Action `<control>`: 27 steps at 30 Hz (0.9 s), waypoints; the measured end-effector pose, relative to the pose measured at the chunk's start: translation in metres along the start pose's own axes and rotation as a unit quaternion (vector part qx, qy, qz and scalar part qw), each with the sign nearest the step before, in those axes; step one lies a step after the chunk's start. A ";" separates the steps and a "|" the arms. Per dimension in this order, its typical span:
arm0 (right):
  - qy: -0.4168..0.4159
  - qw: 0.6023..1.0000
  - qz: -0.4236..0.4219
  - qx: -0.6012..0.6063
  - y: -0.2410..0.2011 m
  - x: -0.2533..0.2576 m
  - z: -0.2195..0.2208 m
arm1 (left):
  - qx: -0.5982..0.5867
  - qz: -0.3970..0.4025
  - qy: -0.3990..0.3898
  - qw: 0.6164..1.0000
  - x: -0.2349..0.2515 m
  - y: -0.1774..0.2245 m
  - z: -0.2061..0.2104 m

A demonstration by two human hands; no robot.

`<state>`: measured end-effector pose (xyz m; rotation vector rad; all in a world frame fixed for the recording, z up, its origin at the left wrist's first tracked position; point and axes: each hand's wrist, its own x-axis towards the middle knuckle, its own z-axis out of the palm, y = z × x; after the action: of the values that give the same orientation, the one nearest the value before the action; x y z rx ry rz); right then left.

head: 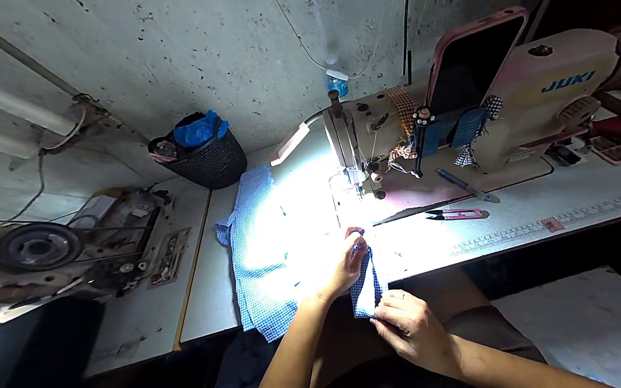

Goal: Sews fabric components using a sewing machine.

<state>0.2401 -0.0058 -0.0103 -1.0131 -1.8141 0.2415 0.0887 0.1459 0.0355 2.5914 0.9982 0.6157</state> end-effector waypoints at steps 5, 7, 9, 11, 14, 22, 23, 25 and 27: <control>0.021 0.999 0.027 0.003 0.007 0.012 -0.002 | -0.027 -0.018 -0.019 0.999 0.017 -0.011 -0.005; 0.026 0.999 0.040 -0.002 0.010 0.021 -0.003 | -0.009 -0.034 -0.035 0.999 0.026 -0.014 -0.011; 0.027 0.998 0.058 -0.005 0.015 0.030 -0.003 | 0.013 -0.048 -0.053 0.997 0.035 -0.018 -0.017; 0.020 0.997 0.076 -0.012 0.019 0.039 -0.004 | 0.030 -0.061 -0.061 0.996 0.044 -0.020 -0.021; 0.007 0.995 0.098 -0.019 0.027 0.051 -0.005 | 0.056 -0.072 -0.061 0.994 0.056 -0.025 -0.025; 0.002 0.993 0.118 -0.020 0.051 0.083 -0.003 | 0.028 -0.074 -0.001 0.997 0.082 -0.056 -0.014; 0.000 0.993 0.118 -0.018 0.054 0.087 -0.003 | 0.029 -0.075 -0.004 0.997 0.086 -0.061 -0.015; -0.008 0.993 0.121 -0.013 0.060 0.095 -0.002 | 0.026 -0.058 0.009 0.998 0.092 -0.067 -0.017; -0.014 0.992 0.126 -0.015 0.066 0.101 -0.001 | 0.030 -0.035 0.040 0.998 0.097 -0.072 -0.021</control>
<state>0.2608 0.1094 0.0196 -1.2665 -1.7182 0.3840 0.1029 0.2661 0.0509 2.5895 1.1439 0.6860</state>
